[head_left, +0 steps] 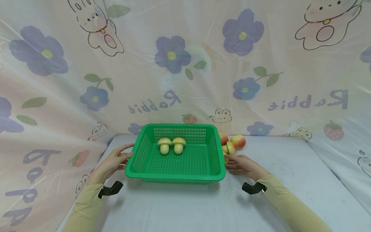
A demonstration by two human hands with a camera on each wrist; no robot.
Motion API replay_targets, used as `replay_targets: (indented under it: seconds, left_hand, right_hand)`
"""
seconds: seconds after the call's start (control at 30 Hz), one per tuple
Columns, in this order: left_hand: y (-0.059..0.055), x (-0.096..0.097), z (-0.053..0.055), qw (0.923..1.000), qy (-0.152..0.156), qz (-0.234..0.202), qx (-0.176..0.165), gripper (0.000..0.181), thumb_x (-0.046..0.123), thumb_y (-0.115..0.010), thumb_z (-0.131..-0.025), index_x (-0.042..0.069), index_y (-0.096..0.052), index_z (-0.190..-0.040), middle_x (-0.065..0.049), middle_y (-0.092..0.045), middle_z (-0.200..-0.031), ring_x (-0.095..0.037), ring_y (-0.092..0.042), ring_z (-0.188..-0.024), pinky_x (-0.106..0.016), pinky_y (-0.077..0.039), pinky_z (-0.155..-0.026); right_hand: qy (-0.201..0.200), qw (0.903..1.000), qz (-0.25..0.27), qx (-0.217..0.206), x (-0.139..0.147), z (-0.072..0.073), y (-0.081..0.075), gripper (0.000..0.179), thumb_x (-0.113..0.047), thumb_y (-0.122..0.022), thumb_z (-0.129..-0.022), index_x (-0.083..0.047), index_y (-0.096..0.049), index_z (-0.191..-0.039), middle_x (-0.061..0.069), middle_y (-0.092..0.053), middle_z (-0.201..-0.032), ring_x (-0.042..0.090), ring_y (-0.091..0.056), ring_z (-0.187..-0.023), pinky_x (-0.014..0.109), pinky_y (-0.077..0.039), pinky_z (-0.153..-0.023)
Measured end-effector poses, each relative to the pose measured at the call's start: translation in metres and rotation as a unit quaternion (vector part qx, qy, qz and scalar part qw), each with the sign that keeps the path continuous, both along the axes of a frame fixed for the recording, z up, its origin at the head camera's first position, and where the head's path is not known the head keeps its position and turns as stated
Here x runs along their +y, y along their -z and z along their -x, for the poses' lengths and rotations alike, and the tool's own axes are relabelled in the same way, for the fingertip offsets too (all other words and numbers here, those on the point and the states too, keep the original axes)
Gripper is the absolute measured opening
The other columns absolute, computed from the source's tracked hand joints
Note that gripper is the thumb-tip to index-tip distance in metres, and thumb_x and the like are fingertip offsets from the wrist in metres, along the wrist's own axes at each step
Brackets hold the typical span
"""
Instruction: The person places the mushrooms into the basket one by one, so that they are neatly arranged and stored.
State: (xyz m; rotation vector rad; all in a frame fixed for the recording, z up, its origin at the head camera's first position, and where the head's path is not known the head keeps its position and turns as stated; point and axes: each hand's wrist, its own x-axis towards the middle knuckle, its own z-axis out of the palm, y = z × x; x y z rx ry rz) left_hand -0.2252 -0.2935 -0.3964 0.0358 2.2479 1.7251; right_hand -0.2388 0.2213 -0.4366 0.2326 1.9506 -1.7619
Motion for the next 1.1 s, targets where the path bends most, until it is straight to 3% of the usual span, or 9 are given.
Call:
replay_targets:
  seconds: [0.2,0.37,0.9,1.1]
  left_hand:
    - [0.000,0.000,0.001,1.0000,0.000,-0.003,-0.002,0.061,0.023,-0.054,-0.100,0.014,-0.025,-0.152,-0.006,-0.064,-0.087,-0.013,-0.060,-0.070,-0.030,-0.054,-0.063]
    - [0.000,0.000,0.001,1.0000,0.002,-0.005,-0.004,0.060,0.022,-0.053,-0.100,0.014,-0.025,-0.152,-0.005,-0.064,-0.088,-0.013,-0.059,-0.069,-0.029,-0.054,-0.063]
    - [0.000,-0.001,0.000,1.0000,0.000,-0.005,-0.003,0.062,0.024,-0.055,-0.099,0.014,-0.025,-0.152,-0.006,-0.065,-0.089,-0.012,-0.059,-0.070,-0.029,-0.054,-0.063]
    - [0.000,-0.001,0.000,1.0000,0.000,-0.006,-0.004,0.061,0.023,-0.054,-0.099,0.014,-0.025,-0.152,-0.006,-0.065,-0.089,-0.013,-0.060,-0.070,-0.029,-0.054,-0.063]
  right_hand:
    - [-0.008,0.9992,-0.040,0.000,-0.004,0.001,0.000,0.055,-0.046,-0.063,-0.090,0.003,-0.053,-0.115,0.011,-0.060,-0.104,0.023,-0.058,-0.097,0.036,-0.050,-0.086]
    - [0.018,0.9981,-0.058,-0.006,-0.009,0.001,-0.002,0.053,-0.046,-0.067,-0.087,0.002,-0.056,-0.109,0.012,-0.060,-0.099,0.024,-0.058,-0.090,0.035,-0.050,-0.080]
    - [0.015,0.9949,-0.100,0.002,-0.015,0.002,-0.002,0.051,-0.044,-0.059,-0.093,0.003,-0.051,-0.112,0.012,-0.057,-0.099,0.022,-0.055,-0.085,0.032,-0.050,-0.075]
    - [0.023,0.9941,-0.106,0.006,-0.015,0.000,-0.002,0.045,-0.040,-0.060,-0.093,0.002,-0.053,-0.105,0.011,-0.057,-0.097,0.021,-0.056,-0.084,0.033,-0.051,-0.076]
